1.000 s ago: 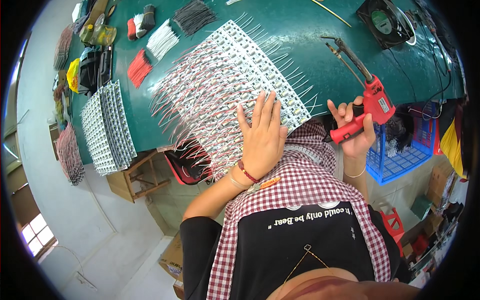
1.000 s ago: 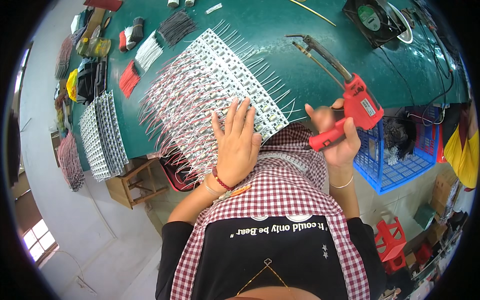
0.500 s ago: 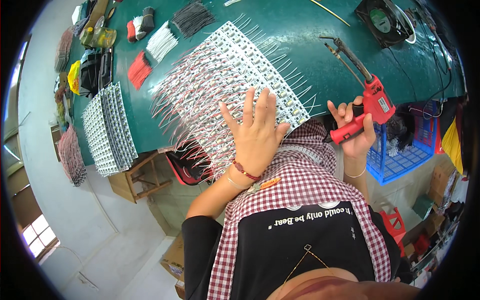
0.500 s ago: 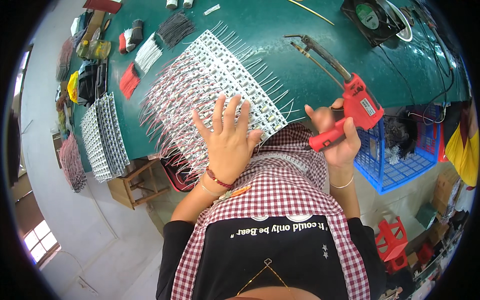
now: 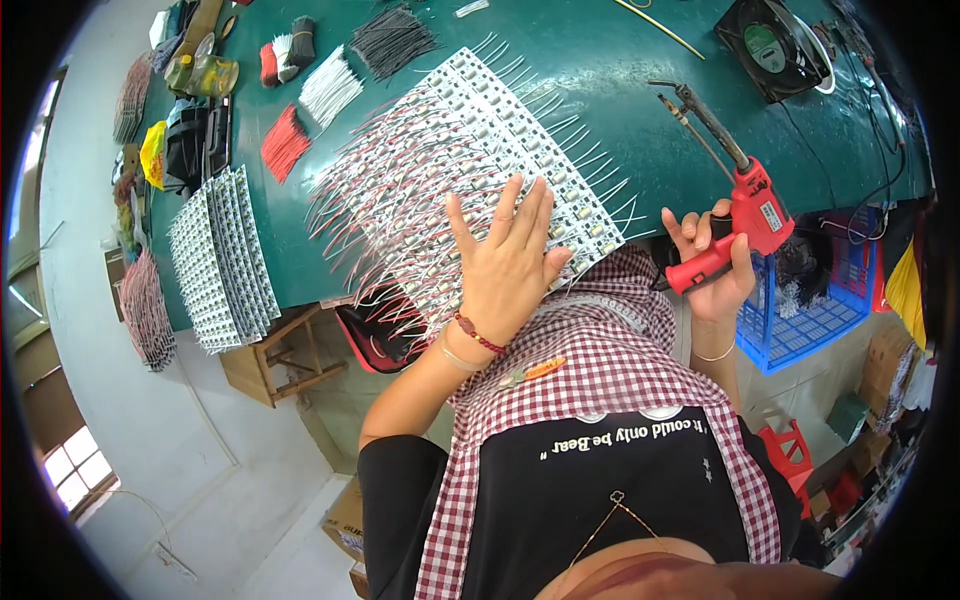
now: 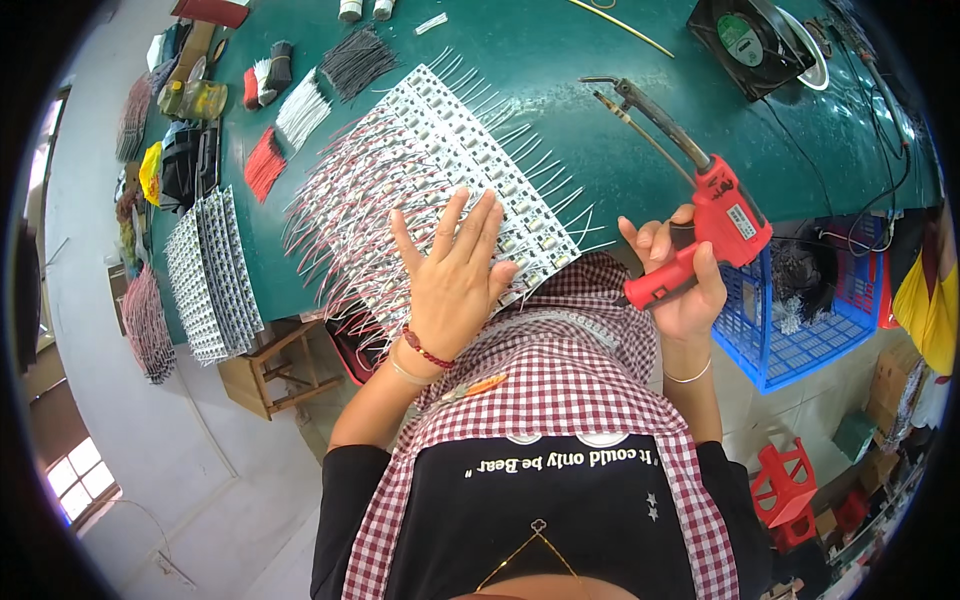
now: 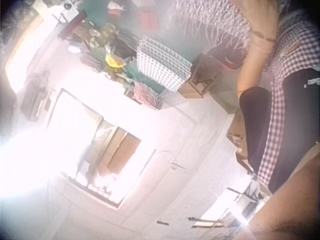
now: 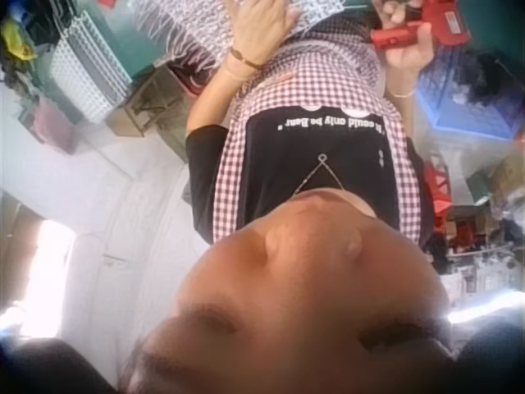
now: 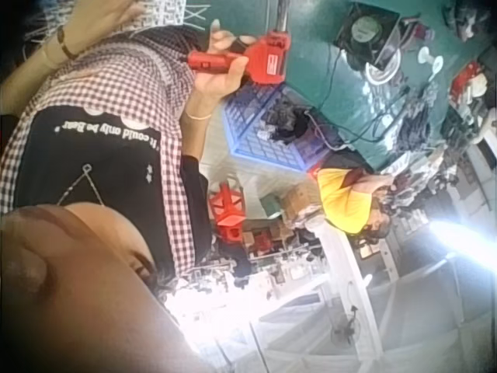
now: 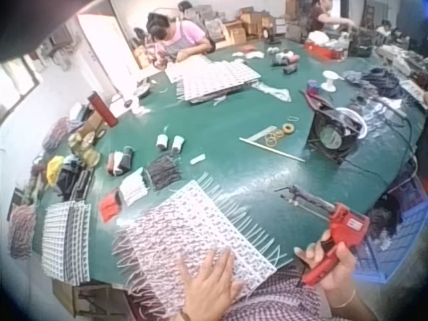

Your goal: The person uses a soldering iron to attach small wires to a large LED strip panel. They repeatedly pick up individual wires, position them on the panel, and apply heat with the soldering iron to secure them. The person works methodically across the panel, handling wires and the tool with both hands.

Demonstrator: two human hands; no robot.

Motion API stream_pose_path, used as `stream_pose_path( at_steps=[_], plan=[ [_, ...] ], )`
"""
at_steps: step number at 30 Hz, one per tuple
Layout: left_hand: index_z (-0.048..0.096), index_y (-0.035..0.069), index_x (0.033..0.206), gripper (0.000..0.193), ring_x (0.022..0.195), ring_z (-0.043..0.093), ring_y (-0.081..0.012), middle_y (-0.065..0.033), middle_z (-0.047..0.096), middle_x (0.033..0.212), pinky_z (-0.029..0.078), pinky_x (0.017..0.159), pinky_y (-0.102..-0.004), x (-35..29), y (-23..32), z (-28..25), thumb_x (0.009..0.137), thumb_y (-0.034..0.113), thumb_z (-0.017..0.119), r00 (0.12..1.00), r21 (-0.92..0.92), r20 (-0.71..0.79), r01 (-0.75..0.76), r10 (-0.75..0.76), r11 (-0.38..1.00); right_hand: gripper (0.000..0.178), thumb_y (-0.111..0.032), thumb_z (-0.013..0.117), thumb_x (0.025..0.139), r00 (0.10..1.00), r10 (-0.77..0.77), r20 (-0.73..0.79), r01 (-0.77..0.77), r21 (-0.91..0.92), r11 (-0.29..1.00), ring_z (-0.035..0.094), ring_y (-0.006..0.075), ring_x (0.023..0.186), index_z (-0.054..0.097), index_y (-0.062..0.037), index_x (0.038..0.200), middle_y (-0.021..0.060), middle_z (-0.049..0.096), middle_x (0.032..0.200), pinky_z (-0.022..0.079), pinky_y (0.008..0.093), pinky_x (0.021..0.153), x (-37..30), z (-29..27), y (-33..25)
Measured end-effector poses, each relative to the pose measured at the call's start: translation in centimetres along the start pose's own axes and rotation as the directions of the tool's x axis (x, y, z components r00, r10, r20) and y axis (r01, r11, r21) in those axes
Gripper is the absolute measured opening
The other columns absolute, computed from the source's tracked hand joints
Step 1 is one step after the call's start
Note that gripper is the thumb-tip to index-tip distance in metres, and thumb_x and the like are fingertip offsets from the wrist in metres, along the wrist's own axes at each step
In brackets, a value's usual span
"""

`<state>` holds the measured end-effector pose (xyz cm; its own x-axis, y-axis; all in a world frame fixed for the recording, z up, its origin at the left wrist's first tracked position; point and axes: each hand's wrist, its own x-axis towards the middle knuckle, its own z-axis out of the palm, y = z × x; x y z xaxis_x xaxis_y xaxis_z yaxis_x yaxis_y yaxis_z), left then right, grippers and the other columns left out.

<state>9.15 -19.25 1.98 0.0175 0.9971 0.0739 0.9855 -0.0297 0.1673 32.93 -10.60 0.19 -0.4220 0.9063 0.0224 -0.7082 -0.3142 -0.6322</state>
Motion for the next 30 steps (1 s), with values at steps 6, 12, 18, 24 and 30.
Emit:
stream_pose_path(
  at_steps=[6,12,18,24,30],
  plan=[
    [0.055,0.01,0.126,0.048,0.136,0.033,-0.0241,0.001,0.053,0.133,-0.003,0.108,-0.0662,-0.3,1.4,-2.9,0.091,0.042,0.047,0.996,-0.05,-0.092,0.006,-0.011,0.999,0.038,-0.033,0.053,0.095,1.0,0.001,0.013,-0.001,0.012,1.0,0.056,0.0229,0.097,0.046,-0.0046,0.118,0.009,0.061,0.084,0.031,0.0518,0.108,0.0,0.4,-0.1],
    [0.058,0.01,0.124,0.045,0.135,0.033,-0.0198,0.0025,0.055,0.129,0.005,0.107,-0.0679,1.1,-1.4,-1.4,0.091,0.039,0.048,0.998,0.079,-0.061,-0.001,0.006,0.997,0.038,-0.034,0.054,0.094,1.0,0.021,0.009,-0.021,-0.012,1.0,0.056,0.0226,0.096,0.046,-0.0051,0.118,0.0089,0.06,0.083,0.03,0.0512,0.108,0.1,1.3,0.2],
    [0.057,0.013,0.125,0.044,0.137,0.031,-0.0196,0.0033,0.052,0.133,0.005,0.107,-0.0681,0.7,-2.0,-1.4,0.091,0.039,0.048,0.999,0.122,-0.045,-0.007,0.012,0.993,0.039,-0.034,0.054,0.094,1.0,0.023,-0.008,-0.023,-0.005,1.0,0.056,0.0226,0.096,0.047,-0.0051,0.119,0.0089,0.06,0.082,0.03,0.0508,0.108,0.0,1.7,0.4],
    [0.057,0.014,0.126,0.048,0.136,0.032,-0.0178,0.0044,0.049,0.135,0.005,0.108,-0.0685,0.4,-2.9,-1.8,0.091,0.045,0.044,0.991,0.174,-0.029,-0.127,0.134,0.977,0.039,-0.034,0.054,0.094,1.0,0.022,-0.015,-0.022,-0.002,1.0,0.055,0.0228,0.096,0.047,-0.005,0.118,0.009,0.06,0.082,0.031,0.0508,0.108,0.0,1.6,0.3],
    [0.057,0.014,0.126,0.051,0.136,0.03,-0.0151,0.0033,0.049,0.133,0.005,0.108,-0.0684,0.4,-3.0,-1.5,0.091,0.048,0.041,0.989,0.216,0.008,-0.149,0.151,0.965,0.039,-0.034,0.055,0.094,0.999,0.019,-0.033,-0.018,0.008,1.0,0.055,0.0229,0.096,0.046,-0.0048,0.118,0.0091,0.06,0.082,0.031,0.0507,0.108,0.1,1.8,0.1]
  ],
)
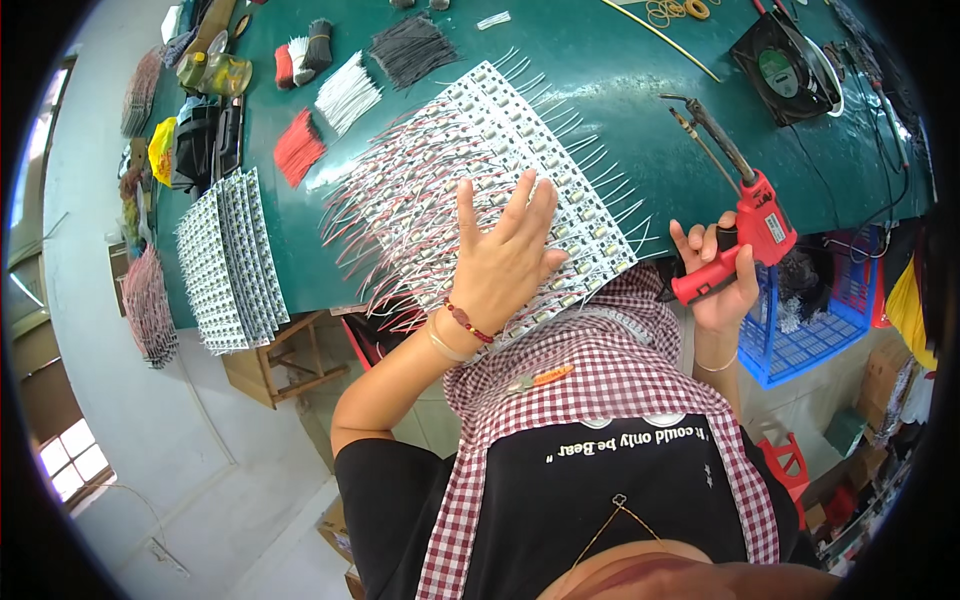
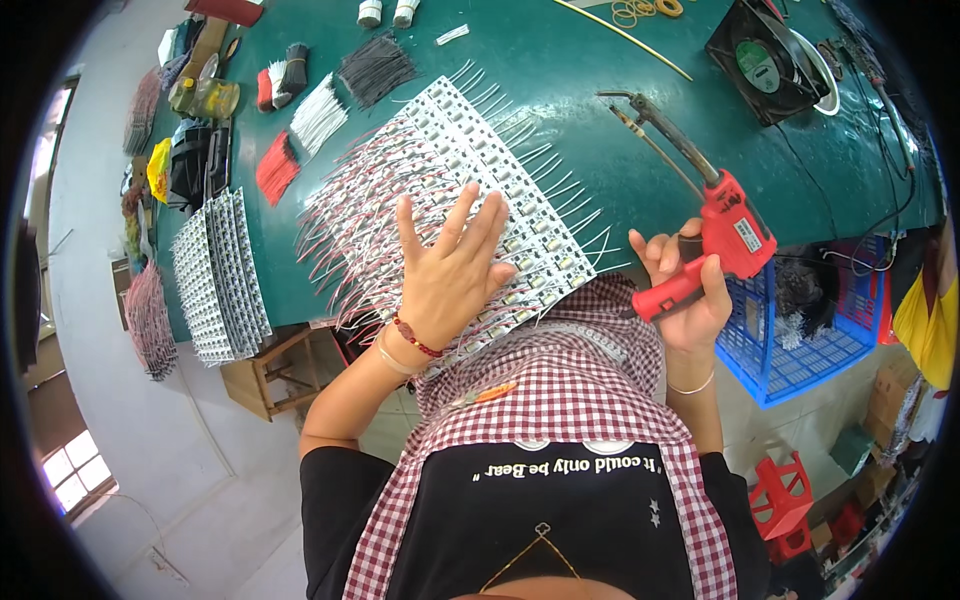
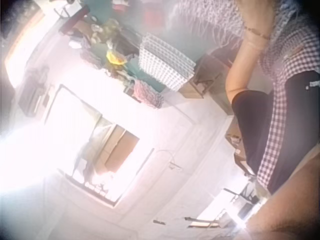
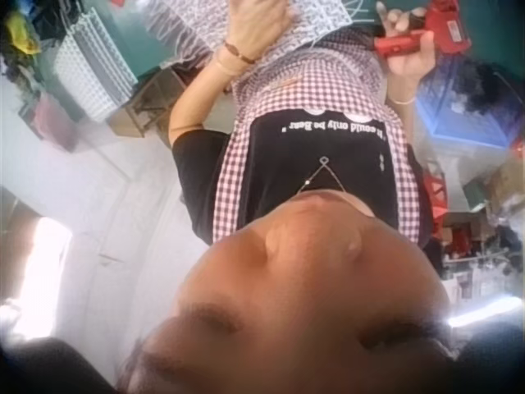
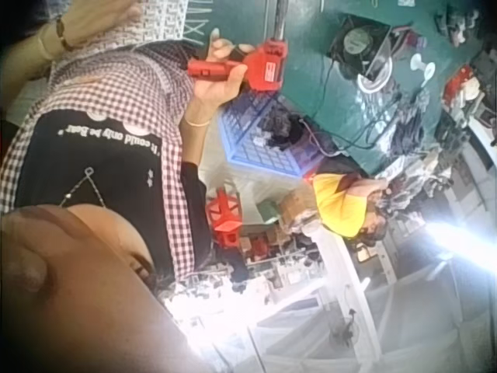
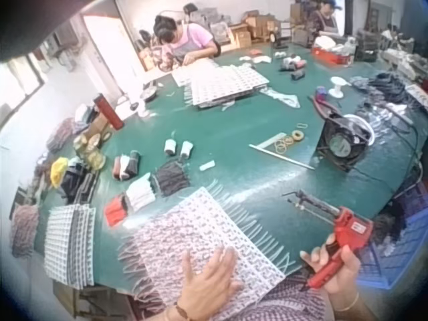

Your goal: The person uses a soldering iron to attach small wires to a large LED strip panel. They repeatedly pick up individual wires, position them on the panel, and apply heat with the soldering iron to secure them. The person works methodically across the panel, handling wires and the tool with both hands.

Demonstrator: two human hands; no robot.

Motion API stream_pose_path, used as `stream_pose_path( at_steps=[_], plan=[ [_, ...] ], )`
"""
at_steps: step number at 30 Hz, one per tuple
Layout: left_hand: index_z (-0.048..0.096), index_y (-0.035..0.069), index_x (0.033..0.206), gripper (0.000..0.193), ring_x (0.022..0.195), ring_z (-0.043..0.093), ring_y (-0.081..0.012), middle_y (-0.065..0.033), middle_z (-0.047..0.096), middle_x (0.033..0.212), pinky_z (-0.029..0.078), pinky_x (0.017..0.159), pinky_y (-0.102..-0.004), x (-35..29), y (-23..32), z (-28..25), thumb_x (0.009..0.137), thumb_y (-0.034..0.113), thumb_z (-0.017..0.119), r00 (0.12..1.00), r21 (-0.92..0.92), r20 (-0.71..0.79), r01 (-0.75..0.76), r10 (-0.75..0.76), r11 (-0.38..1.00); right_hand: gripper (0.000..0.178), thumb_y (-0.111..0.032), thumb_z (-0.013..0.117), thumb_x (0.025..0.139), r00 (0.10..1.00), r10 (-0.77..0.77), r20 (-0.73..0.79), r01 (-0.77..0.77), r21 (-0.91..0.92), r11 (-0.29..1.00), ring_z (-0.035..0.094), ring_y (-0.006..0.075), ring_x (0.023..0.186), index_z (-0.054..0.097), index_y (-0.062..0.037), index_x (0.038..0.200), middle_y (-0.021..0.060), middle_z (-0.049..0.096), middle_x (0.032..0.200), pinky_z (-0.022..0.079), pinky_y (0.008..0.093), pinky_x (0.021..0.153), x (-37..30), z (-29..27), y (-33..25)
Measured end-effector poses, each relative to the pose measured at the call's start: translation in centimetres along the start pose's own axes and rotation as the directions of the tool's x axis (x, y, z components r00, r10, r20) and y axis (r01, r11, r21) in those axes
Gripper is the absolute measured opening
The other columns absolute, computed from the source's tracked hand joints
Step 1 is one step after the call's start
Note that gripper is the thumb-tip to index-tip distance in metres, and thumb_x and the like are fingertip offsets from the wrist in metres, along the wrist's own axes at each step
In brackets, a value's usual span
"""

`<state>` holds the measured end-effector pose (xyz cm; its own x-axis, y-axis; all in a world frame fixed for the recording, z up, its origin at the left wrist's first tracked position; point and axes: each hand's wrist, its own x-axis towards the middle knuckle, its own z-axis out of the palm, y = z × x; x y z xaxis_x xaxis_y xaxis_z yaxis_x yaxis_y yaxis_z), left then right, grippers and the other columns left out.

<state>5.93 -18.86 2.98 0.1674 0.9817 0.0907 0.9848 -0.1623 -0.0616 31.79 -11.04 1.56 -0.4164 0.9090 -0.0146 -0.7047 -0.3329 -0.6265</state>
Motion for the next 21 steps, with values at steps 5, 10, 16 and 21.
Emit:
stream_pose_path(
  at_steps=[5,10,16,21],
  plan=[
    [0.054,0.01,0.128,0.056,0.137,0.027,-0.0147,0.0008,0.046,0.136,0.009,0.108,-0.068,0.1,-0.1,-0.2,0.086,0.048,0.049,0.999,-0.042,-0.03,0.014,-0.015,0.999,0.039,-0.034,0.055,0.094,1.0,0.005,0.001,-0.005,0.002,1.0,0.056,0.023,0.096,0.046,-0.0048,0.117,0.0091,0.06,0.081,0.031,0.0508,0.107,0.2,-0.1,-0.1],
    [0.052,0.009,0.129,0.06,0.137,0.026,-0.0135,-0.0003,0.045,0.137,0.011,0.107,-0.0681,0.1,-0.1,-0.2,0.084,0.048,0.052,0.999,-0.021,-0.034,-0.006,0.006,1.0,0.039,-0.034,0.055,0.094,1.0,0.001,0.0,-0.001,0.005,1.0,0.056,0.0231,0.096,0.046,-0.0045,0.117,0.0093,0.06,0.081,0.032,0.0508,0.107,0.4,0.1,-0.3],
    [0.053,0.009,0.129,0.059,0.137,0.028,-0.0148,-0.0012,0.046,0.136,0.01,0.107,-0.0684,0.1,0.0,-0.6,0.085,0.049,0.049,1.0,-0.022,-0.022,-0.002,0.002,1.0,0.038,-0.034,0.055,0.094,1.0,0.006,0.0,-0.006,0.01,1.0,0.055,0.0227,0.094,0.046,-0.0045,0.117,0.0088,0.058,0.079,0.031,0.051,0.107,0.4,0.1,-0.3],
    [0.052,0.013,0.131,0.06,0.137,0.031,-0.0168,0.0028,0.048,0.137,0.002,0.107,-0.0686,0.5,0.0,-1.4,0.095,0.054,0.028,0.999,-0.036,-0.025,0.037,-0.038,0.999,0.038,-0.034,0.057,0.093,0.999,0.017,-0.028,-0.017,-0.012,1.0,0.053,0.0217,0.092,0.045,-0.0052,0.116,0.0068,0.055,0.076,0.03,0.0513,0.108,0.3,0.6,-0.4]
  ],
)
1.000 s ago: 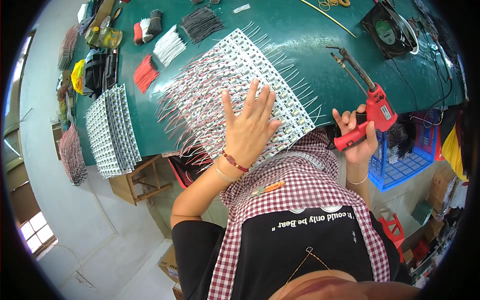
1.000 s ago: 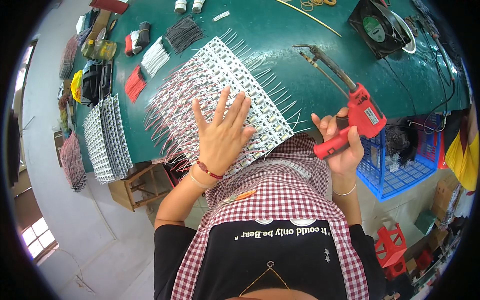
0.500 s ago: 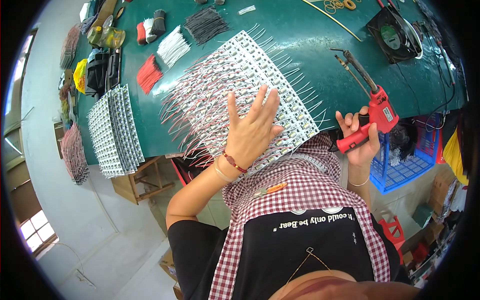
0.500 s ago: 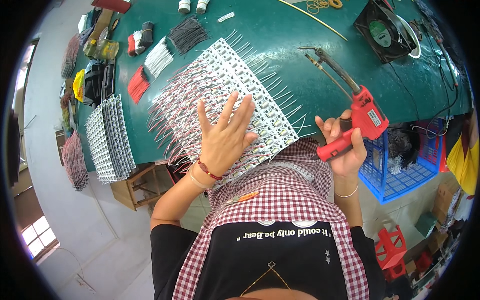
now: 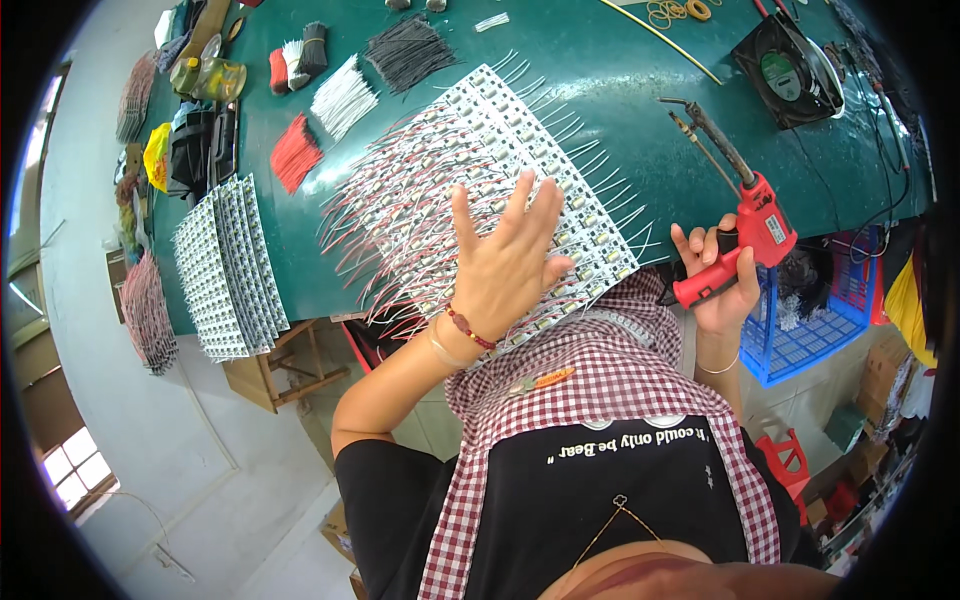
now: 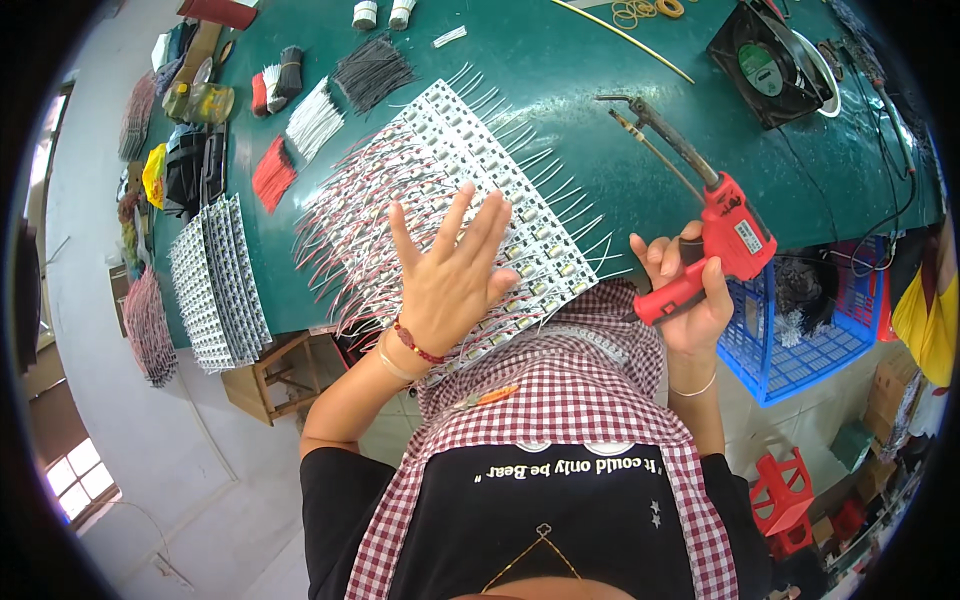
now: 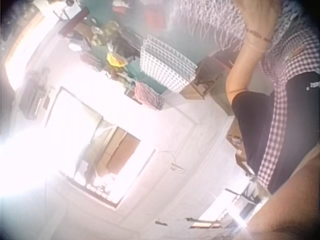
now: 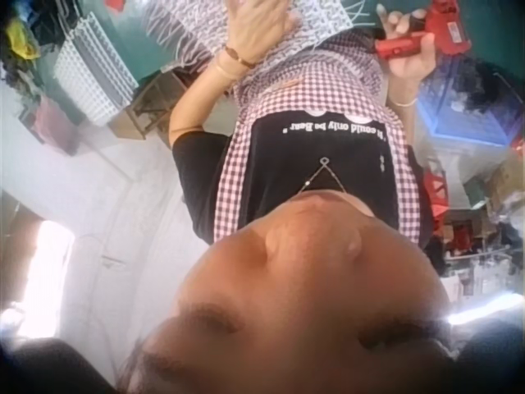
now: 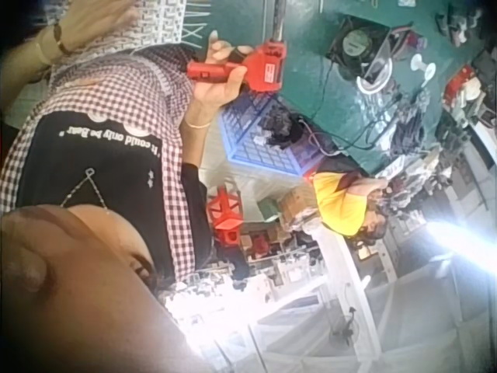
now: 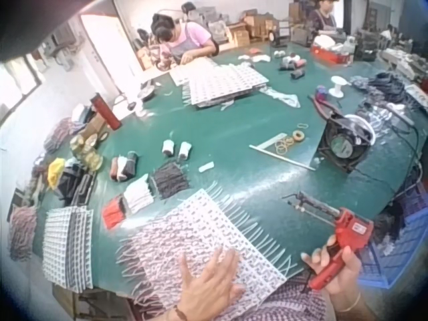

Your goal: The person uses a soldering iron to attach small wires to a large LED strip panel. They repeatedly pick up individual wires, position them on the panel, and apply heat with the soldering iron to secure them. The person works methodically across the panel, handling wires and the tool with both hands.

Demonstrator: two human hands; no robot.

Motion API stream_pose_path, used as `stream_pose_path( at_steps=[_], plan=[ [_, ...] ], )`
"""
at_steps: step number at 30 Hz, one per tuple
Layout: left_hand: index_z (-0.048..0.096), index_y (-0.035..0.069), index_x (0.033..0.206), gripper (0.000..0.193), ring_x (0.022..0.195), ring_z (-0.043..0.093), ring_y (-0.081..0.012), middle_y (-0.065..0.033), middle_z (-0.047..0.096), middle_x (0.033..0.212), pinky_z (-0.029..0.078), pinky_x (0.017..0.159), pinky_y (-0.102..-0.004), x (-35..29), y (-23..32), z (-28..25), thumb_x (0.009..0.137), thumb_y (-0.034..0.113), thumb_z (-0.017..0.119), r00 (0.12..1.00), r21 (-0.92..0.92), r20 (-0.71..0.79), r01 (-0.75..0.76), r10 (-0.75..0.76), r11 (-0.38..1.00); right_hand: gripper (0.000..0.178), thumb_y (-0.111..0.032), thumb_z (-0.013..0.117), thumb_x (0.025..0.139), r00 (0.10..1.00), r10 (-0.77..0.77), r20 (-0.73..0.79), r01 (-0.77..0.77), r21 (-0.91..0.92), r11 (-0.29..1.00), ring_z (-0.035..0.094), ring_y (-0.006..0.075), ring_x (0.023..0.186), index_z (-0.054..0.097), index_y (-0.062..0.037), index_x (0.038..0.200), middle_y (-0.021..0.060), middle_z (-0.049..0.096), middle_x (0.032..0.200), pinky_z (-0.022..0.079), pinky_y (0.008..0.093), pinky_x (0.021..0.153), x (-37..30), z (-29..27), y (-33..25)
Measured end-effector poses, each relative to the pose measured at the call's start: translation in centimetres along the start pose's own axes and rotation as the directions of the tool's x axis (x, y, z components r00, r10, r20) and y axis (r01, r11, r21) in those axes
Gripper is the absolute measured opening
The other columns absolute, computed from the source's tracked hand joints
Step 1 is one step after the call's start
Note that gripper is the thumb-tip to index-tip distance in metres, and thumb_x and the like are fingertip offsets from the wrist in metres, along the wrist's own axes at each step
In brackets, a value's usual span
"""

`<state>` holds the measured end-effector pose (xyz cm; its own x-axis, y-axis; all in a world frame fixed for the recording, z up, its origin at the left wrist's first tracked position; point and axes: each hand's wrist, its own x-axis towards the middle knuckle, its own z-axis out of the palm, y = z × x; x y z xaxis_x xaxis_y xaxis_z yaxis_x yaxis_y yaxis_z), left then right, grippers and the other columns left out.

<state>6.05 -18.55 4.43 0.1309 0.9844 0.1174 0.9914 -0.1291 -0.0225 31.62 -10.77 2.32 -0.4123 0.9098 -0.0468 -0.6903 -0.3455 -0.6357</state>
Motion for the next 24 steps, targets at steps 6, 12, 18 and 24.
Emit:
stream_pose_path(
  at_steps=[6,12,18,24],
  plan=[
    [0.05,0.013,0.133,0.061,0.138,0.029,-0.0185,0.0028,0.047,0.139,0.001,0.108,-0.0673,0.3,-1.1,0.6,0.096,0.054,0.023,0.999,0.077,0.01,0.038,-0.038,0.996,0.038,-0.033,0.056,0.093,1.0,-0.005,0.003,0.005,0.005,1.0,0.053,0.0217,0.092,0.045,-0.0052,0.116,0.0069,0.055,0.077,0.031,0.0511,0.108,-0.1,0.3,-0.1],
    [0.049,0.012,0.133,0.058,0.138,0.03,-0.0193,0.0008,0.047,0.138,0.002,0.109,-0.0666,0.4,-0.9,0.5,0.095,0.052,0.032,0.998,0.076,0.018,0.054,-0.056,0.996,0.037,-0.033,0.056,0.094,1.0,-0.007,-0.005,0.007,0.008,1.0,0.053,0.0216,0.092,0.045,-0.0053,0.116,0.0069,0.055,0.077,0.031,0.0507,0.108,0.0,0.4,-0.1],
    [0.05,0.01,0.131,0.057,0.137,0.031,-0.0211,-0.001,0.047,0.138,0.004,0.108,-0.0666,0.7,-1.1,0.9,0.09,0.049,0.043,0.996,-0.046,0.015,0.091,-0.09,0.995,0.037,-0.033,0.056,0.093,1.0,-0.002,-0.012,0.002,0.027,1.0,0.053,0.0215,0.092,0.045,-0.0053,0.115,0.007,0.056,0.077,0.03,0.0505,0.108,-0.1,0.5,0.1],
    [0.052,0.009,0.131,0.056,0.138,0.03,-0.0221,-0.0019,0.047,0.138,0.002,0.108,-0.0659,-0.4,-0.1,-0.4,0.091,0.047,0.044,0.991,-0.091,-0.012,0.129,-0.13,0.988,0.037,-0.033,0.056,0.093,1.0,0.001,-0.014,-0.001,0.036,0.999,0.053,0.0216,0.091,0.045,-0.0052,0.115,0.0074,0.055,0.077,0.03,0.05,0.108,-0.4,0.4,-0.1]
  ],
)
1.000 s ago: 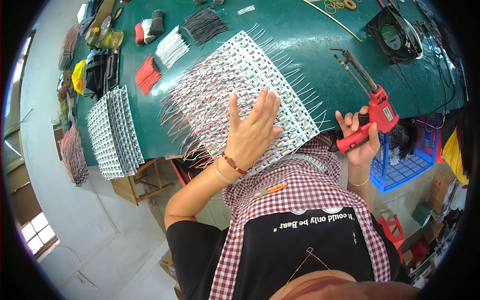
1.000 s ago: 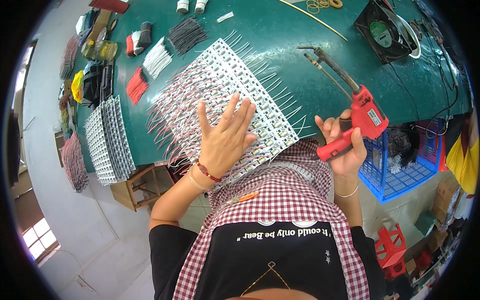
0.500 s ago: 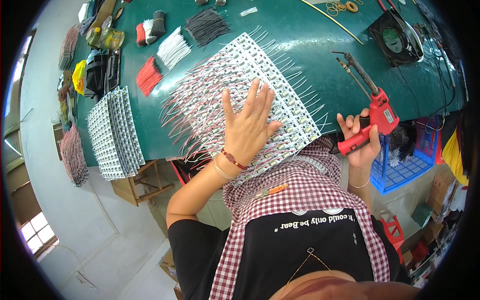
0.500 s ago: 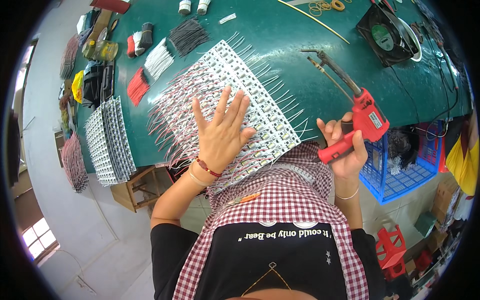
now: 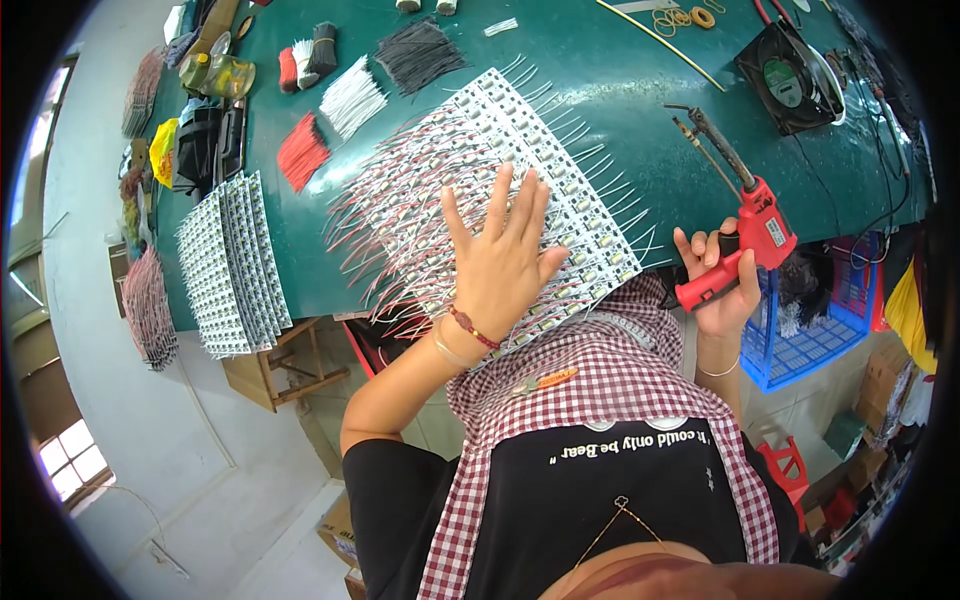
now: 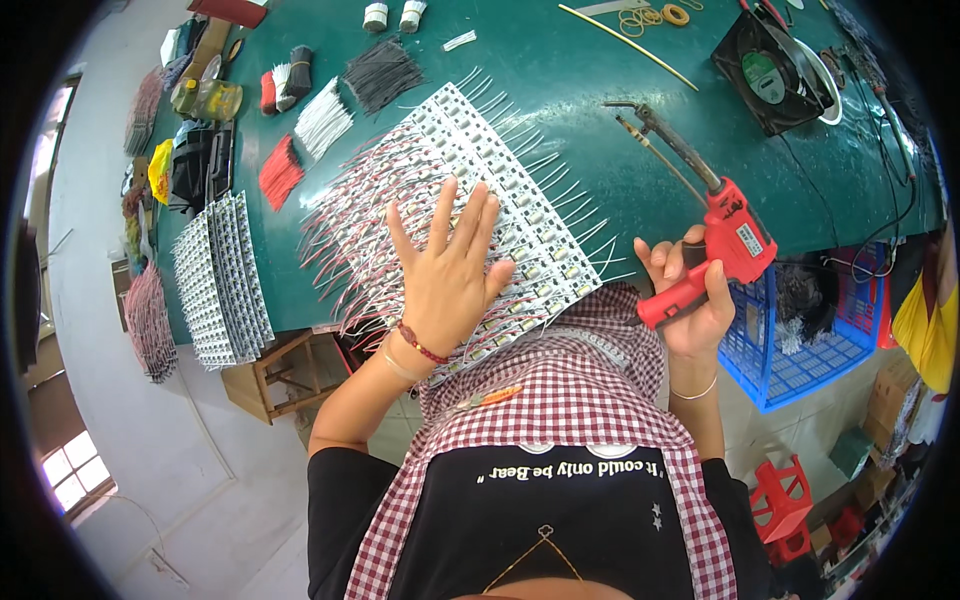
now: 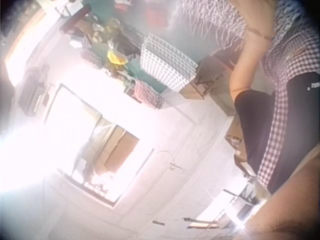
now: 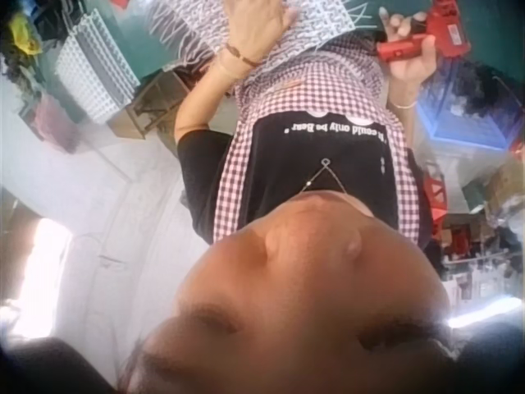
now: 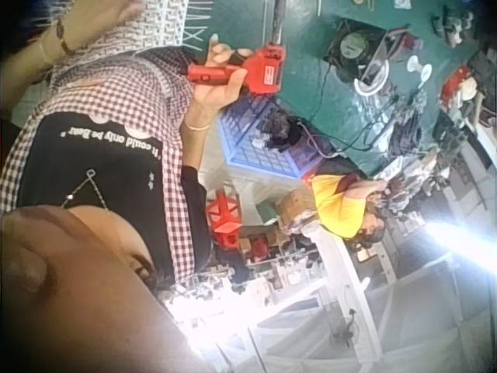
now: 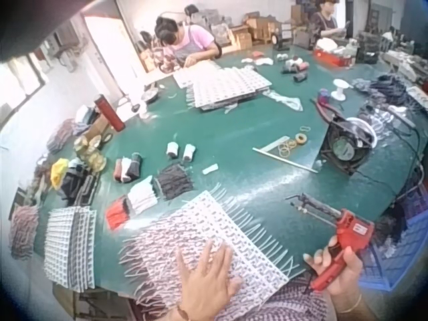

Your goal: The person uses a soldering iron to attach small wires to a large LED strip panel. They repeatedly pick up individual wires, position them on the panel, and apply heat with the soldering iron to secure them. The person works methodically across the panel, handling wires and the tool with both hands.

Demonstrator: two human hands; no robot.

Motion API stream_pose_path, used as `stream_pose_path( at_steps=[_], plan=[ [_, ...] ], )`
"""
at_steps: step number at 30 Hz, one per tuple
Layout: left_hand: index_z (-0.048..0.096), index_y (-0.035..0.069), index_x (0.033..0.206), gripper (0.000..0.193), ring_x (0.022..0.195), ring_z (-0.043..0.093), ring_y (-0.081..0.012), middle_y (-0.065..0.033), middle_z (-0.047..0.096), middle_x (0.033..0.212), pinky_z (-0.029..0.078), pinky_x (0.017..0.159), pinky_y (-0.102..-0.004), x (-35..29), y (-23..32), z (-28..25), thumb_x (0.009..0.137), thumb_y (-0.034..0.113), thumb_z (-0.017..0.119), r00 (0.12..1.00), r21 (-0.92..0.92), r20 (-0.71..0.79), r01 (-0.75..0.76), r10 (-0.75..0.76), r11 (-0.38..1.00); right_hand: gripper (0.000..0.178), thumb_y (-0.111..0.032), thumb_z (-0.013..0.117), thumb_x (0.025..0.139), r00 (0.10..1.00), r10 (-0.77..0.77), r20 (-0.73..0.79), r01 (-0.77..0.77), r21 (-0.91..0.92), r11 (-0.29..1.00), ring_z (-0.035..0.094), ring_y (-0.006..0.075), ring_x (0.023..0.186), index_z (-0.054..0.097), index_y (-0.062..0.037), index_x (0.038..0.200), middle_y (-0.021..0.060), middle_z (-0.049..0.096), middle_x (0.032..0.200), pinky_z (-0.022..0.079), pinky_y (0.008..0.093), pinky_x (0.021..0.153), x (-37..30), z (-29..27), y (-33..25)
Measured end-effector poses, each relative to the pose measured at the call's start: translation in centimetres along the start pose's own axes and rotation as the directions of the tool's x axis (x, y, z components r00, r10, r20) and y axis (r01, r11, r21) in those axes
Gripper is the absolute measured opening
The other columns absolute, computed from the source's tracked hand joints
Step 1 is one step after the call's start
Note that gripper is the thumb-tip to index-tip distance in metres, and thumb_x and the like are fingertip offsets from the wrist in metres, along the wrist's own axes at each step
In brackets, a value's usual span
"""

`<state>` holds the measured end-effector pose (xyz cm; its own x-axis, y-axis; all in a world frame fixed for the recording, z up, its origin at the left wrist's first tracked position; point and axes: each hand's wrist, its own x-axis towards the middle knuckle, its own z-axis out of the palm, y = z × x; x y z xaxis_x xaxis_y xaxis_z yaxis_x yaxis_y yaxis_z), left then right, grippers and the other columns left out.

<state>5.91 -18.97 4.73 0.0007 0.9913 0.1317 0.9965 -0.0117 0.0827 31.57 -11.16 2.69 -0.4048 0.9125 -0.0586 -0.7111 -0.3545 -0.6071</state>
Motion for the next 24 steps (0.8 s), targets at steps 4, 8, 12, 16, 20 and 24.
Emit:
stream_pose_path(
  at_steps=[4,8,12,16,20,24],
  plan=[
    [0.053,0.008,0.13,0.056,0.139,0.028,-0.022,-0.0021,0.047,0.139,0.003,0.109,-0.0653,1.2,0.9,-2.1,0.091,0.048,0.042,0.998,0.048,0.002,-0.055,0.055,0.997,0.037,-0.032,0.056,0.093,1.0,-0.005,0.005,0.005,-0.005,1.0,0.053,0.022,0.091,0.045,-0.005,0.115,0.0079,0.055,0.077,0.03,0.0499,0.108,0.1,0.2,-0.3],
    [0.057,0.006,0.125,0.057,0.139,0.028,-0.021,-0.0027,0.048,0.137,0.005,0.11,-0.0645,1.9,-0.8,-0.6,0.091,0.049,0.043,0.998,0.123,0.011,-0.058,0.057,0.991,0.037,-0.032,0.056,0.093,1.0,0.0,0.007,0.0,0.011,1.0,0.054,0.0224,0.091,0.046,-0.0046,0.115,0.008,0.055,0.078,0.03,0.0499,0.108,-0.1,0.5,-0.5],
    [0.054,0.006,0.127,0.059,0.139,0.027,-0.0206,-0.0029,0.048,0.137,0.005,0.11,-0.0647,1.8,-1.2,-0.3,0.09,0.051,0.042,0.999,0.107,0.013,-0.046,0.045,0.993,0.037,-0.032,0.056,0.093,1.0,0.001,-0.003,-0.001,0.012,1.0,0.054,0.0226,0.091,0.046,-0.0042,0.115,0.0081,0.055,0.078,0.03,0.0499,0.108,-0.3,0.7,-0.6],
    [0.052,0.007,0.129,0.063,0.139,0.027,-0.0206,-0.0039,0.047,0.138,0.004,0.11,-0.0654,1.8,-1.2,-0.2,0.089,0.054,0.041,0.997,0.166,0.036,-0.067,0.062,0.984,0.037,-0.032,0.056,0.094,1.0,-0.005,0.006,0.005,0.01,1.0,0.053,0.0226,0.092,0.045,-0.0041,0.116,0.0082,0.055,0.078,0.03,0.0501,0.108,-0.4,0.8,-0.6],
    [0.053,0.003,0.127,0.065,0.139,0.026,-0.0224,-0.0073,0.047,0.137,0.006,0.109,-0.0663,1.5,-1.6,0.0,0.087,0.054,0.045,0.997,0.109,0.009,-0.08,0.079,0.991,0.037,-0.032,0.056,0.094,1.0,0.0,0.005,0.0,0.015,1.0,0.053,0.0226,0.092,0.045,-0.004,0.116,0.0083,0.055,0.078,0.031,0.0498,0.108,-0.4,0.8,-0.4],
    [0.053,0.006,0.127,0.062,0.137,0.03,-0.0221,-0.0053,0.048,0.137,0.005,0.108,-0.0665,1.6,-2.1,-1.1,0.089,0.053,0.044,0.997,0.028,-0.016,-0.07,0.071,0.997,0.037,-0.032,0.056,0.094,1.0,-0.012,0.002,0.012,0.012,1.0,0.054,0.0226,0.092,0.045,-0.0038,0.116,0.0083,0.055,0.078,0.031,0.0497,0.108,-0.4,0.9,-0.4]
  ],
)
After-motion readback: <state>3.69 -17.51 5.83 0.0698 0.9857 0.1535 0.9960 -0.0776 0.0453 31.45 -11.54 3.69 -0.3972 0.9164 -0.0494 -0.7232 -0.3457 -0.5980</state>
